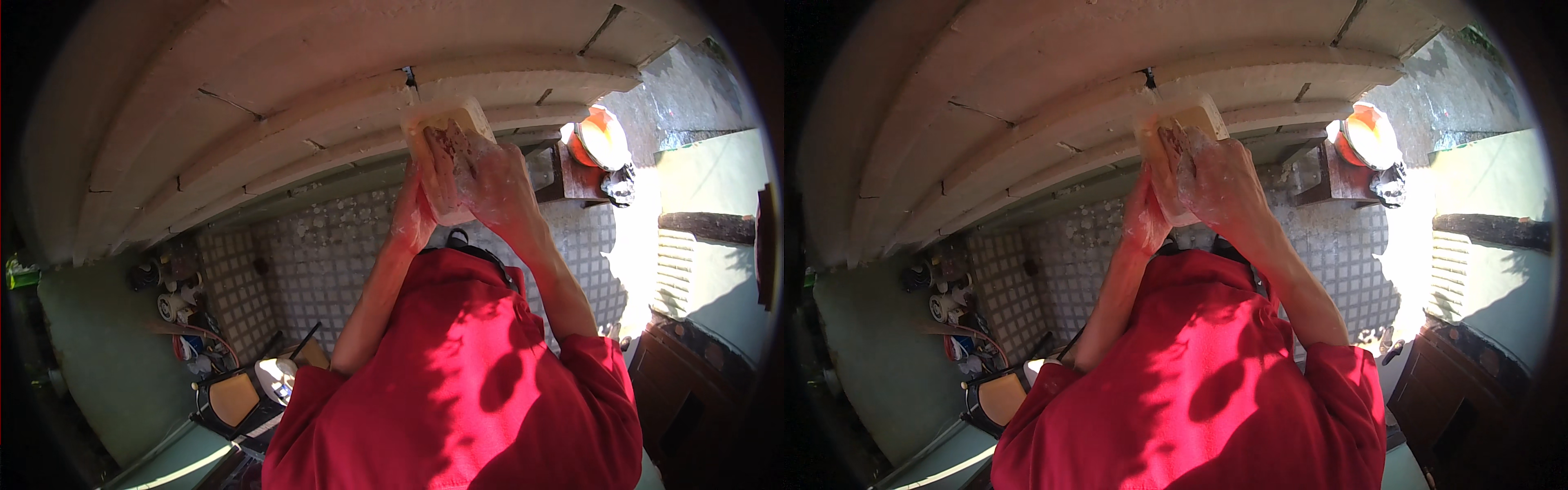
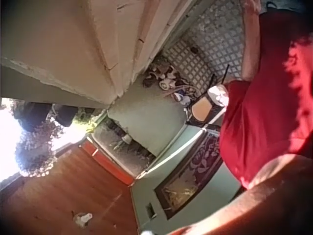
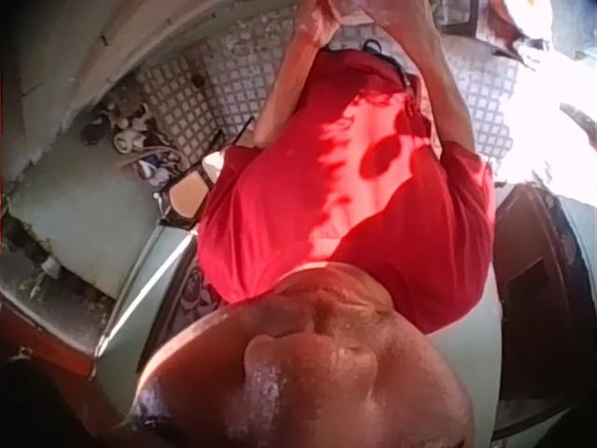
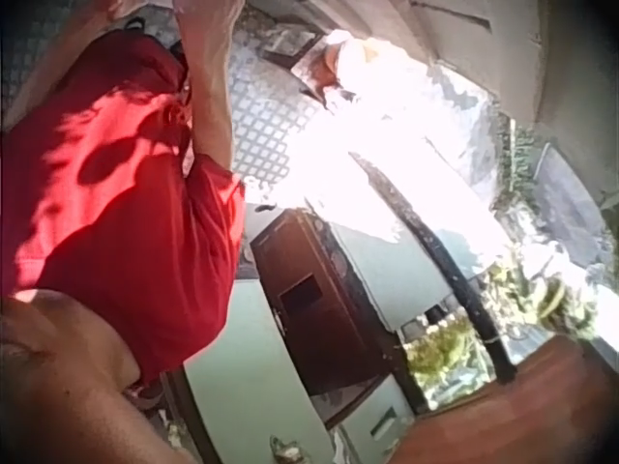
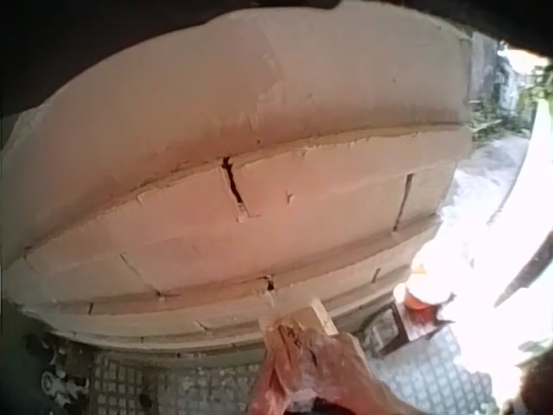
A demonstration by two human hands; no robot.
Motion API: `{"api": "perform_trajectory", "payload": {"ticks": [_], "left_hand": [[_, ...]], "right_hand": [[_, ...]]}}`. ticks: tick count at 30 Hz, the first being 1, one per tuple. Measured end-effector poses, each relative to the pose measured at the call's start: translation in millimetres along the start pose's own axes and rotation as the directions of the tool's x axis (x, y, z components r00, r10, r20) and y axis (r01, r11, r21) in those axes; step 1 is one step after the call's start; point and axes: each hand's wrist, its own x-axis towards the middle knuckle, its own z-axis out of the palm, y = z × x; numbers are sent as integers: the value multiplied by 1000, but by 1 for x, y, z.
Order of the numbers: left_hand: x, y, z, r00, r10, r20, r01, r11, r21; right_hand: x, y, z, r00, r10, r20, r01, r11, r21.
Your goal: Patching a crack in an outdoor wall using filler and a putty knife.
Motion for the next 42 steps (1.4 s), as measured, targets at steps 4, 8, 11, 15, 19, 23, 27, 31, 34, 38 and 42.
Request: {"api": "perform_trajectory", "payload": {"ticks": [4,8,11,15,19,23,27,31,34,38,42], "left_hand": [[-3,-2,10,999,-27,-29,27,999,24],[2,-5,6,997,-5,73,1,999,53],[5,-10,5,994,18,109,-27,996,86],[6,-11,1,993,-9,114,1,998,68],[3,-11,5,1000,8,26,-9,999,31],[2,-8,9,995,-9,100,-5,991,135],[2,-7,13,997,-2,72,-12,982,190],[2,-8,15,998,-27,54,13,971,240],[2,-8,17,999,-17,36,6,959,284],[2,-9,17,999,-30,29,21,963,267],[5,-14,16,1000,-29,-6,30,975,219]], "right_hand": [[1,-2,-28,991,134,-14,-132,986,101],[3,1,-38,990,-142,-2,142,986,-86],[-4,8,-21,970,-242,-8,241,967,-81],[-6,18,-16,973,-230,-30,228,971,-70],[0,7,-43,992,122,-38,-118,988,97],[4,21,-72,965,262,-13,-258,957,136],[-3,25,-71,949,315,30,-317,946,67],[-14,32,-54,954,298,9,-295,937,187],[-16,37,-50,945,327,24,-325,923,206],[-18,43,-51,913,407,25,-388,846,367],[-19,51,-46,929,369,-16,-338,867,365]]}}
